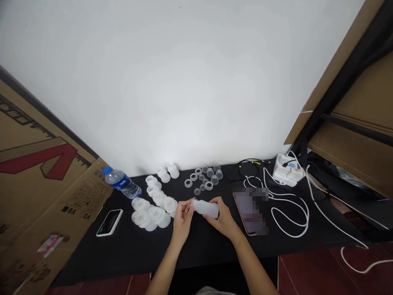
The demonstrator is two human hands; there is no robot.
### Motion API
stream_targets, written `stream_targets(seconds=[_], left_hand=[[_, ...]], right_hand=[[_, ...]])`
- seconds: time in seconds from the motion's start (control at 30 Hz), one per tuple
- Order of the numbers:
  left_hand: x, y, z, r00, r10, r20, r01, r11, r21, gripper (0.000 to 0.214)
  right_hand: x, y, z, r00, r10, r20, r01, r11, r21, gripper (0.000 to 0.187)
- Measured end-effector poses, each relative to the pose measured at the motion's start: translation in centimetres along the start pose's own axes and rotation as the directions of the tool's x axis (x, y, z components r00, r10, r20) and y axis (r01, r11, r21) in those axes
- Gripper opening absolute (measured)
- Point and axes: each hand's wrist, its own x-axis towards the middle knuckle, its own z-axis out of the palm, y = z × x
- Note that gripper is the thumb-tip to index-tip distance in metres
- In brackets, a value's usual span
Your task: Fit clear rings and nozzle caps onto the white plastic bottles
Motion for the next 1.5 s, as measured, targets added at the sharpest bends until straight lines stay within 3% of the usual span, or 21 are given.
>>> stream_targets(seconds=[0.17,0.4,0.57,0.83,1.03,1.3,1.5], left_hand=[[0.06,0.08,0.08,1.000,-0.006,-0.027,0.006,1.000,-0.013,0.042],[0.27,-0.26,-0.78,0.998,-0.047,-0.043,0.058,0.952,0.302,0.053],[0.16,-0.46,-0.77,0.999,-0.013,-0.037,0.026,0.936,0.351,0.056],[-0.33,0.03,-0.36,0.998,0.033,0.061,-0.051,0.944,0.327,0.045],[-0.48,0.06,-0.16,0.973,0.189,0.135,-0.226,0.904,0.364,0.035],[-0.67,-0.08,-0.48,0.961,0.217,0.170,-0.273,0.836,0.476,0.032],[-0.43,-0.45,-0.54,0.963,0.218,0.158,-0.268,0.830,0.489,0.037]], right_hand=[[0.25,0.30,-0.19,0.999,0.048,0.013,-0.048,0.999,0.012,0.028],[0.32,0.45,-0.05,0.998,-0.060,0.003,0.060,0.994,0.088,0.043],[0.32,0.31,-0.06,0.995,-0.093,-0.039,0.097,0.986,0.132,0.038],[0.12,0.60,-0.04,0.997,0.017,-0.073,0.004,0.963,0.269,0.081],[0.28,0.50,-0.29,0.993,0.102,-0.063,-0.068,0.910,0.408,0.071],[0.22,0.90,-0.32,0.966,0.226,-0.126,-0.193,0.954,0.229,0.054],[0.27,0.51,-0.55,0.991,0.078,-0.109,-0.039,0.946,0.321,0.062]])
